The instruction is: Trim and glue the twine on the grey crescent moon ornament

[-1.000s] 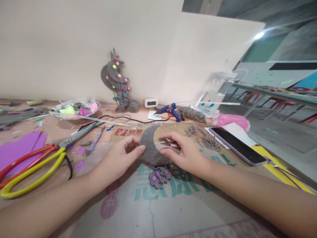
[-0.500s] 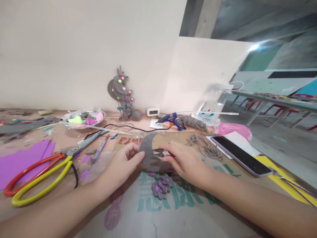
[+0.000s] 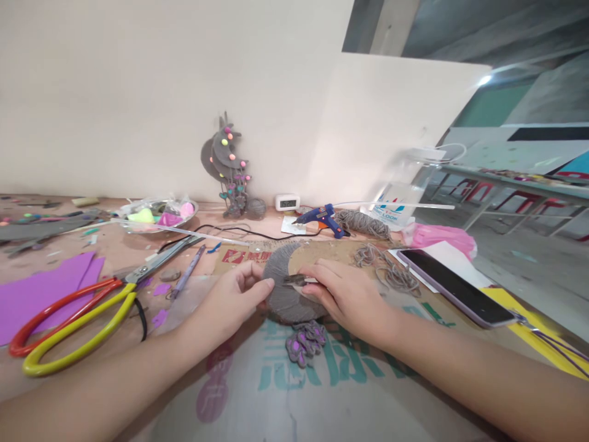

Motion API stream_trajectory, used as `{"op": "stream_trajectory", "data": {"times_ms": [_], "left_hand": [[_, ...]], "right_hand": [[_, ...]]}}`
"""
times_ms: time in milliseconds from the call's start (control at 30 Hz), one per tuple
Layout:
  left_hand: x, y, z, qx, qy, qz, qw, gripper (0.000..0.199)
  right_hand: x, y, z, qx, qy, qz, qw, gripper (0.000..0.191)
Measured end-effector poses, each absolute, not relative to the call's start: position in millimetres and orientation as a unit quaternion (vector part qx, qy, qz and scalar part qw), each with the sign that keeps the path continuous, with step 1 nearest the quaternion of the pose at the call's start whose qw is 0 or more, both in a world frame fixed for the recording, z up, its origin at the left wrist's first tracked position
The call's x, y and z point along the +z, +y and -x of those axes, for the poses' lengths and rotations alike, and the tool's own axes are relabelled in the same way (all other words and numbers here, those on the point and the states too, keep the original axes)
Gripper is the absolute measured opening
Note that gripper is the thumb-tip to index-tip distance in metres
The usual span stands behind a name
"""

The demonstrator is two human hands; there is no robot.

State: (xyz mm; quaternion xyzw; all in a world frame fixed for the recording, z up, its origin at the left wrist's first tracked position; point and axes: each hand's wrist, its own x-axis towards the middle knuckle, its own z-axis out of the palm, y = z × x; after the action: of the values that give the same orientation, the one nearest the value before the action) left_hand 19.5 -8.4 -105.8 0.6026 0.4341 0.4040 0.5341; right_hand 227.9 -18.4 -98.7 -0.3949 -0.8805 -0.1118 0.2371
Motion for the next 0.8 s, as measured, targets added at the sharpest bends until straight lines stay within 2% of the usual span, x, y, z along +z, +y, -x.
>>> {"op": "stream_trajectory", "data": {"times_ms": [233, 533, 667, 800], "left_hand": [[-106, -9, -18, 0.394, 0.424, -0.602, 0.55, 0.024], [-104, -9, -19, 0.397, 0.425, -0.601, 0.548, 0.022], [-107, -7, -20, 0.408, 0.428, -0.596, 0.543, 0.019], [-108, -6, -20, 0.42, 0.41, -0.593, 0.551, 0.018]], "right_hand": [[-101, -17, -227, -0.116, -0.881, 0.396, 0.231, 0.033], [-102, -17, -228, -0.064, -0.878, 0.41, 0.239, 0.027], [-100, -18, -227, -0.01, -0.846, 0.454, 0.28, 0.021], [-103, -8, -235, 0.006, -0.813, 0.48, 0.33, 0.028]]}}
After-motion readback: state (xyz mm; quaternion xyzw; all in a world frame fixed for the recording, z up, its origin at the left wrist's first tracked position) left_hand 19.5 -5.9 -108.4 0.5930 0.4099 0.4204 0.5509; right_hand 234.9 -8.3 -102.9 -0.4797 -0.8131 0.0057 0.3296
